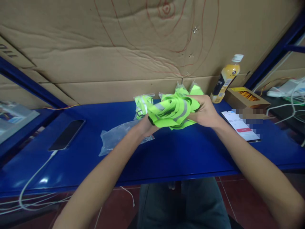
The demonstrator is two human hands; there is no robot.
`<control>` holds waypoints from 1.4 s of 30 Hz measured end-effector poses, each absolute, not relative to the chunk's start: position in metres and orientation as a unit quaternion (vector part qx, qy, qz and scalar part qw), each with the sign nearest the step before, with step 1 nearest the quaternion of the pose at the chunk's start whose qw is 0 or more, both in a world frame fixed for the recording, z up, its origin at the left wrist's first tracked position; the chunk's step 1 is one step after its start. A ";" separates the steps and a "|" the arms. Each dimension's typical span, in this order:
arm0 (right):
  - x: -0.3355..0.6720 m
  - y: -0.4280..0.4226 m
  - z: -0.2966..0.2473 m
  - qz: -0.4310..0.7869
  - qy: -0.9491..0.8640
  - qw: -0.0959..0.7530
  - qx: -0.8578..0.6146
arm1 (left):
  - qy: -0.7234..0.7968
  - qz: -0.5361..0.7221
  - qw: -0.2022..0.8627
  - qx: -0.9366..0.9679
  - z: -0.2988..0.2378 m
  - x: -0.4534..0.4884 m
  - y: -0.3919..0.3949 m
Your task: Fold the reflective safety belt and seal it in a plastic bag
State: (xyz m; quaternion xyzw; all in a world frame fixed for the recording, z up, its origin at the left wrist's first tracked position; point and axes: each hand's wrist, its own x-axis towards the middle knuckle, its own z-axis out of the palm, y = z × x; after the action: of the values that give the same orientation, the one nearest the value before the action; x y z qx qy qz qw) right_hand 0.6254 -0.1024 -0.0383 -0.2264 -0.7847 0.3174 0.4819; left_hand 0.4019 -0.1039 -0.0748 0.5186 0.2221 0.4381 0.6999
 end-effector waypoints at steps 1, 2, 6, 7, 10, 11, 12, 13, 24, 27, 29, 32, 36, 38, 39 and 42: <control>0.627 -0.100 -0.038 0.313 -0.781 0.490 -0.227 | 0.215 0.420 0.712 0.521 -0.075 0.400 -0.103; 0.629 -0.097 -0.038 0.294 -0.783 0.500 -0.224 | 0.210 0.399 0.726 0.519 -0.073 0.398 -0.102; 0.637 -0.084 -0.042 0.135 -0.824 0.515 -0.195 | 0.200 0.353 0.783 0.471 -0.053 0.386 -0.102; 0.639 -0.081 -0.045 0.091 -0.835 0.509 -0.187 | 0.196 0.349 0.793 0.460 -0.047 0.384 -0.103; 0.640 -0.074 -0.058 -0.015 -0.859 0.481 -0.176 | 0.199 0.352 0.790 0.462 -0.036 0.384 -0.110; 0.639 -0.073 -0.063 -0.037 -0.863 0.469 -0.182 | 0.209 0.362 0.776 0.472 -0.036 0.385 -0.112; 0.638 -0.073 -0.066 -0.051 -0.867 0.457 -0.192 | 0.226 0.378 0.757 0.483 -0.036 0.387 -0.114; 0.636 -0.074 -0.069 -0.056 -0.871 0.443 -0.204 | 0.247 0.397 0.733 0.494 -0.038 0.389 -0.115; 0.619 -0.103 -0.051 0.143 -0.792 0.534 -0.261 | 0.338 0.499 0.531 0.595 -0.054 0.385 -0.107; 0.614 -0.101 -0.053 0.283 -0.750 0.538 -0.258 | 0.322 0.475 0.437 0.693 -0.057 0.387 -0.110; 0.608 -0.101 -0.057 0.350 -0.728 0.530 -0.260 | 0.308 0.466 0.379 0.737 -0.059 0.389 -0.112; 0.600 -0.102 -0.064 0.426 -0.698 0.506 -0.274 | 0.293 0.478 0.317 0.765 -0.061 0.393 -0.115; 0.596 -0.105 -0.070 0.547 -0.637 0.462 -0.285 | 0.306 0.486 0.277 0.771 -0.062 0.396 -0.119; 0.596 -0.106 -0.070 0.605 -0.601 0.442 -0.278 | 0.311 0.490 0.264 0.771 -0.064 0.397 -0.121; 0.597 -0.107 -0.068 0.625 -0.587 0.435 -0.275 | 0.310 0.489 0.254 0.774 -0.066 0.399 -0.121; 0.599 -0.108 -0.062 0.639 -0.569 0.438 -0.276 | 0.315 0.490 0.210 0.785 -0.073 0.402 -0.120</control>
State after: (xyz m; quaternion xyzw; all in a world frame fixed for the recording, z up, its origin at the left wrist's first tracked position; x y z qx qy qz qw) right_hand 0.5989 -0.1078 -0.0620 -0.2763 -0.5685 0.6394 0.4377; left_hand 0.4019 -0.1201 -0.0733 0.7851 0.3146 0.4905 0.2099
